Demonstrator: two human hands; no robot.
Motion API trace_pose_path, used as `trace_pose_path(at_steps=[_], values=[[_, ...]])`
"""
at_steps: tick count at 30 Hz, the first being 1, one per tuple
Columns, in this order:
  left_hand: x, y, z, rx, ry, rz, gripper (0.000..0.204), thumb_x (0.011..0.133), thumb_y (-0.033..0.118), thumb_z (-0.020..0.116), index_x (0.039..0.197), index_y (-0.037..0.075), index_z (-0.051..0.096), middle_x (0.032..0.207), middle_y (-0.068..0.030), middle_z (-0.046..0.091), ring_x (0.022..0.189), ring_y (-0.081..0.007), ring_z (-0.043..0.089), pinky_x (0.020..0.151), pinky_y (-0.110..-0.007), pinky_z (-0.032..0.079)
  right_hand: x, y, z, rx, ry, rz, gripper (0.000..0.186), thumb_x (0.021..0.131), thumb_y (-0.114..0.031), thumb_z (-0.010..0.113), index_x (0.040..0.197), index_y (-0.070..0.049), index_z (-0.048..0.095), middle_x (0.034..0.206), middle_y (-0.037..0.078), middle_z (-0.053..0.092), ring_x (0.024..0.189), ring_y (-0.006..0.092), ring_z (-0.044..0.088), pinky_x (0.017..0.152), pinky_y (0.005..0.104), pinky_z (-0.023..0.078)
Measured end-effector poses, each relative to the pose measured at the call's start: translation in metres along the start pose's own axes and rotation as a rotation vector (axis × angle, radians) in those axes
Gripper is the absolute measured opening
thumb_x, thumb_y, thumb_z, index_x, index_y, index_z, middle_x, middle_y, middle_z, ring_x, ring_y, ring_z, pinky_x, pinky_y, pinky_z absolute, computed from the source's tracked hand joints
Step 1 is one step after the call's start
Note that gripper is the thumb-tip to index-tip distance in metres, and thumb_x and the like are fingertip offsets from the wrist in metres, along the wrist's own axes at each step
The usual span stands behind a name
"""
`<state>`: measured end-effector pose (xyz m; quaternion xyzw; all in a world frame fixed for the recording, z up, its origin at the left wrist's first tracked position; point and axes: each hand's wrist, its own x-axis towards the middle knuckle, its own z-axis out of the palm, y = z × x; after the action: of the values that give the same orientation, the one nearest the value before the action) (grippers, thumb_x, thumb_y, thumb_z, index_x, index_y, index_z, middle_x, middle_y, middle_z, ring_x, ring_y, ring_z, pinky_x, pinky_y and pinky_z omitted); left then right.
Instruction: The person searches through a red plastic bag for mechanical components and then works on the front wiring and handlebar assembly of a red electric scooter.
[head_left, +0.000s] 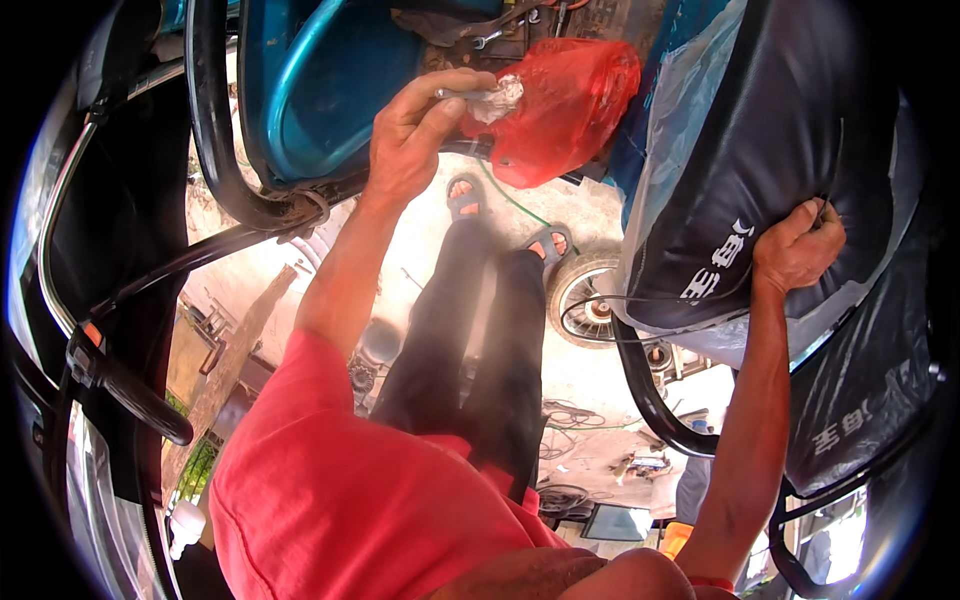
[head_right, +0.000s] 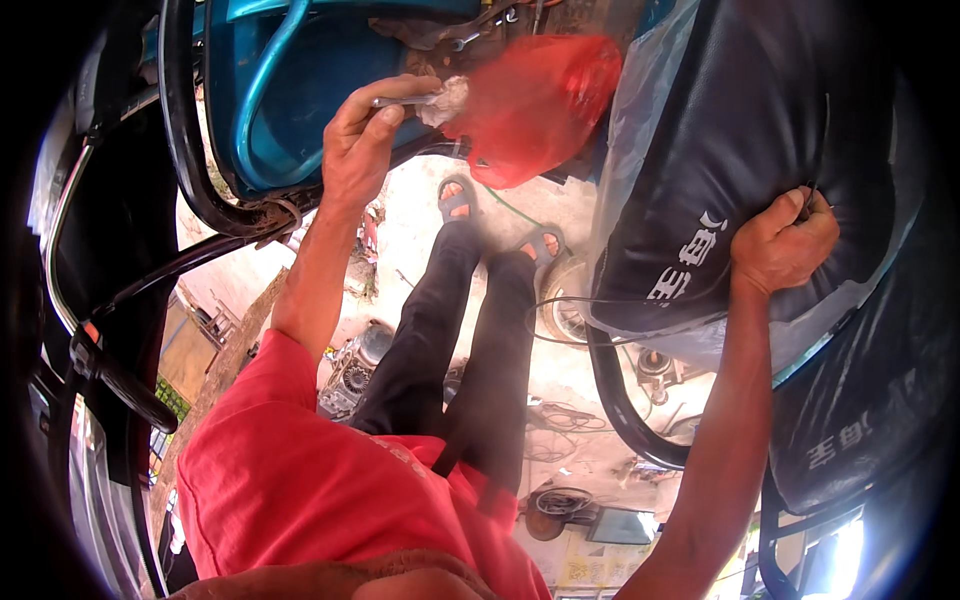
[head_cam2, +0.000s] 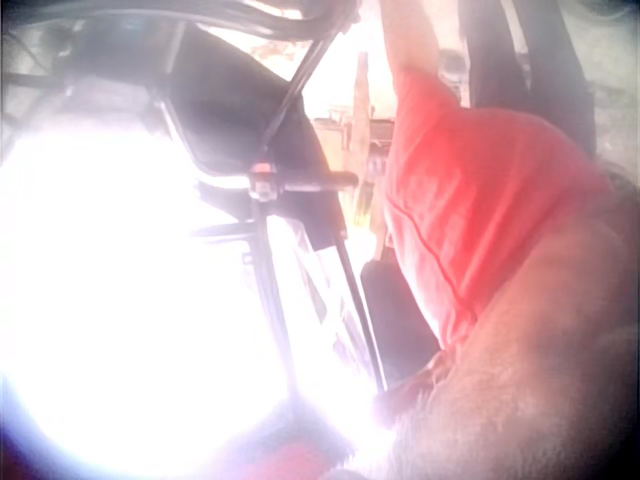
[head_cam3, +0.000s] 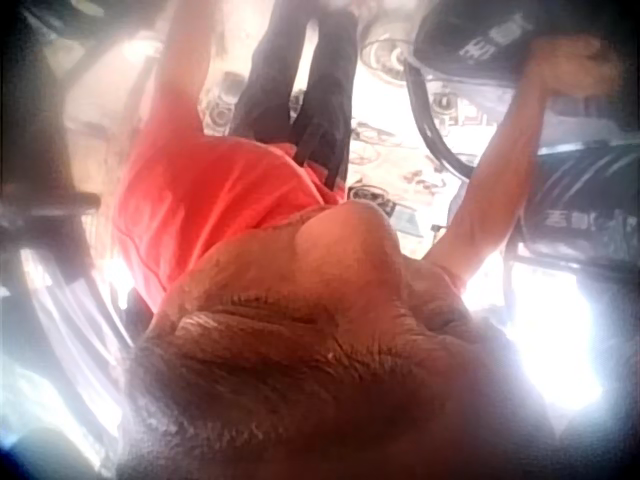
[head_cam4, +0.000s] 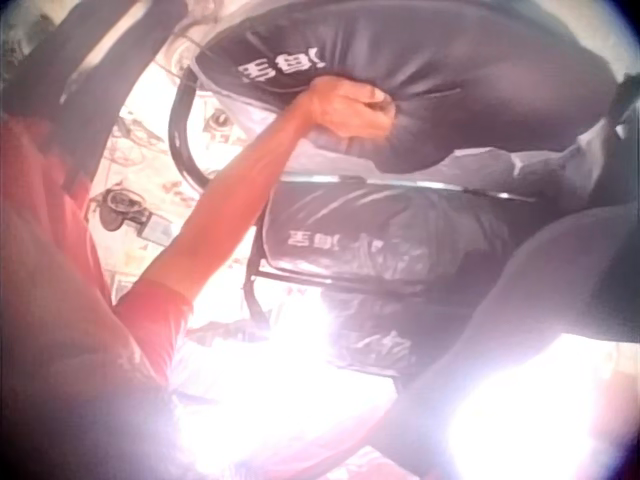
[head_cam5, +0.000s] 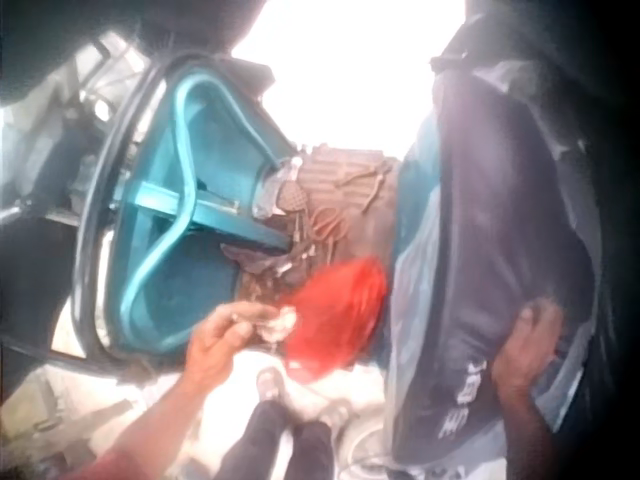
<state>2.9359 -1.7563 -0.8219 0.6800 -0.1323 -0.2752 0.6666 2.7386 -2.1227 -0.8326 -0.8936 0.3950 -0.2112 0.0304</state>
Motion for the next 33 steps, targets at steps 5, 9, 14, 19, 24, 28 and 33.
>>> trace_pose_path(at_steps=[5,9,14,19,24,28,33], values=[[0.01,-0.006,-0.002,0.023,-0.061,0.144,0.024,0.093,0.01,0.058,0.113,-0.001,0.065,0.115,-0.0116,0.065,0.111,-0.0198,0.057,0.092,-0.034,0.048,-0.003,0.004,0.0,-0.017,0.004,-0.025,0.042,0.091,-0.036,0.052,0.099,0.004,0.063,0.098,0.02,0.063,0.095,0.0366,0.059,0.087,0.0451,0.045],[0.018,-0.043,-0.007,0.356,0.012,0.068,0.023,0.094,0.014,0.061,0.114,0.001,0.063,0.116,-0.0131,0.063,0.101,-0.0188,0.063,0.085,-0.031,0.052,0.003,-0.01,-0.003,-0.01,-0.007,0.007,0.041,0.091,-0.036,0.052,0.098,0.003,0.063,0.097,0.019,0.063,0.094,0.0362,0.059,0.086,0.0454,0.045],[0.03,-0.046,0.004,-0.222,0.207,-0.249,0.021,0.093,0.016,0.064,0.105,-0.001,0.061,0.087,-0.008,0.067,0.074,-0.0149,0.065,0.062,-0.026,0.053,-0.001,0.003,0.002,0.011,0.006,-0.037,0.038,0.091,-0.034,0.054,0.098,0.002,0.063,0.098,0.018,0.063,0.094,0.0353,0.059,0.086,0.0446,0.045],[0.034,-0.058,-0.003,-0.582,0.235,-0.387,0.021,0.098,0.025,0.058,0.111,0.008,0.057,0.107,-0.0102,0.065,0.096,-0.0247,0.064,0.08,-0.044,0.054,0.0,0.004,0.0,0.015,0.012,-0.058,0.038,0.091,-0.034,0.054,0.098,0.002,0.063,0.098,0.018,0.063,0.094,0.0352,0.059,0.085,0.0444,0.045],[0.038,-0.028,0.049,-0.736,0.213,-0.455,0.022,0.096,0.031,0.061,0.101,0.009,0.057,0.094,-0.0066,0.063,0.084,-0.0202,0.061,0.072,-0.038,0.052,0.001,0.003,-0.001,0.019,0.002,-0.036,0.038,0.091,-0.034,0.054,0.099,0.002,0.063,0.098,0.017,0.063,0.095,0.0356,0.059,0.085,0.045,0.045],[0.044,-0.005,0.073,-0.267,0.186,-0.283,0.029,0.093,0.03,0.064,0.1,0.003,0.056,0.098,-0.0106,0.068,0.08,-0.0151,0.062,0.073,-0.032,0.052,0.001,0.001,-0.002,0.01,-0.006,-0.027,0.038,0.091,-0.034,0.053,0.099,0.001,0.064,0.099,0.017,0.062,0.095,0.0358,0.059,0.084,0.0456,0.045],[0.049,-0.001,0.075,0.029,0.123,-0.187,0.027,0.096,0.028,0.063,0.101,0.003,0.054,0.099,-0.0119,0.069,0.075,-0.0151,0.066,0.062,-0.029,0.056,0.001,-0.001,-0.003,0.012,-0.009,-0.003,0.037,0.091,-0.034,0.053,0.098,-0.001,0.065,0.099,0.016,0.062,0.095,0.0359,0.059,0.083,0.0459,0.046]])
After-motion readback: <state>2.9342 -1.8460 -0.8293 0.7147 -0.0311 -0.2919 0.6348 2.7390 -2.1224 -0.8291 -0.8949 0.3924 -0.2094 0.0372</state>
